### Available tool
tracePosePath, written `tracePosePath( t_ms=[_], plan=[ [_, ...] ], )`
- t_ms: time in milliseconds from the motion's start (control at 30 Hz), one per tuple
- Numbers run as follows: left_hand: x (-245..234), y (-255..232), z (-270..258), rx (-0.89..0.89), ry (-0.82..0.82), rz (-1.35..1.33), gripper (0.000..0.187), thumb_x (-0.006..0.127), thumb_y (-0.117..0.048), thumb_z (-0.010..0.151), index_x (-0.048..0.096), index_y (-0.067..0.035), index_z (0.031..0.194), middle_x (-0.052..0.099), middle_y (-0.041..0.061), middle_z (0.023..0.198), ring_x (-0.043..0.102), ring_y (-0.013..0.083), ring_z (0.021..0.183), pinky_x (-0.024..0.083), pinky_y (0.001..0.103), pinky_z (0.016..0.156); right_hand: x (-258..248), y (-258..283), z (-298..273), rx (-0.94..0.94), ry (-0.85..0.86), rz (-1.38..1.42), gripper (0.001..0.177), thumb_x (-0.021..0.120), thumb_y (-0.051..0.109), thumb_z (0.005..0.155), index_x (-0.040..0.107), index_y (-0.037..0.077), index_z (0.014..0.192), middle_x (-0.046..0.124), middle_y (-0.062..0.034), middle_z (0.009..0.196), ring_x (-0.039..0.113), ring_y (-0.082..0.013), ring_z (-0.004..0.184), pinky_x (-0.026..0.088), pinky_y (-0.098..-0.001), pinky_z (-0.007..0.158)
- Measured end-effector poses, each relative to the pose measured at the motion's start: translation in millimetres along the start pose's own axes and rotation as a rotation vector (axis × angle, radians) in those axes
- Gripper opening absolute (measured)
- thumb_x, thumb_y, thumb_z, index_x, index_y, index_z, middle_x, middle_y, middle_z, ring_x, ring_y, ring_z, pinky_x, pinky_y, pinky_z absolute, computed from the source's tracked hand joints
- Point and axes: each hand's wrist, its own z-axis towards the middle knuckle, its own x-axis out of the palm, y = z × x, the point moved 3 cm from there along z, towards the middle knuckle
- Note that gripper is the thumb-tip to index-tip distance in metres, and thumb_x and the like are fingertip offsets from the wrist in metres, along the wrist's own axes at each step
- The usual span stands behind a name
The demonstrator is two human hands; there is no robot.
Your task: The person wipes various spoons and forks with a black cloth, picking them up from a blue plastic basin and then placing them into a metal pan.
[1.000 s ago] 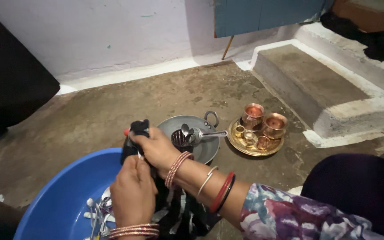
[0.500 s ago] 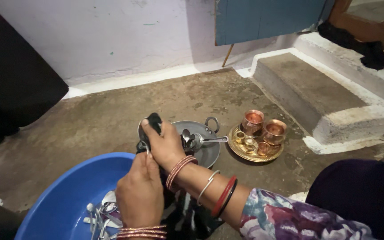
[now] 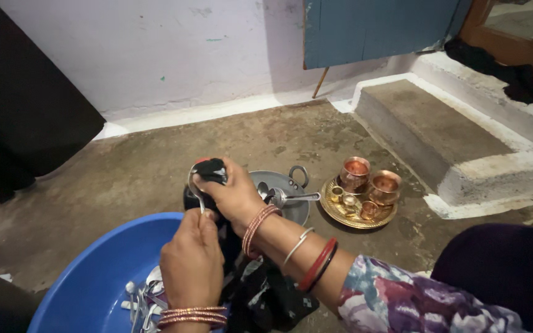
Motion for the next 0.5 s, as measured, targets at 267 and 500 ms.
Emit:
tracePosePath(
  t_ms=[267, 500],
  plan=[
    [3, -1, -3, 0.077, -0.095, 0.023, 0.030, 0.052, -0.032, 0.101, 0.071, -0.008, 0.095, 0.069, 0.019, 0.074, 0.068, 0.0422, 0.070, 0.050, 0.052, 0.061, -2, -26, 8, 0.033, -0.002, 0.026, 0.025, 0.067, 0.025, 0.101, 0.066, 0.002, 0.091, 0.068, -0.0058, 0.076, 0.062, -0.0124, 0.063, 0.050, -0.0249, 0.051],
    [-5, -4, -2, -0.109, 0.054, -0.146, 0.033, 0.049, -0.032, 0.100, 0.072, -0.010, 0.090, 0.062, 0.009, 0.049, 0.066, 0.0241, 0.047, 0.049, 0.042, 0.052, 2, 4, -2, 0.121, 0.040, 0.064, 0.049, 0.073, -0.002, 0.075, 0.060, 0.015, 0.118, 0.066, -0.0007, 0.090, 0.063, -0.0142, 0.067, 0.049, -0.0291, 0.049]
  ],
)
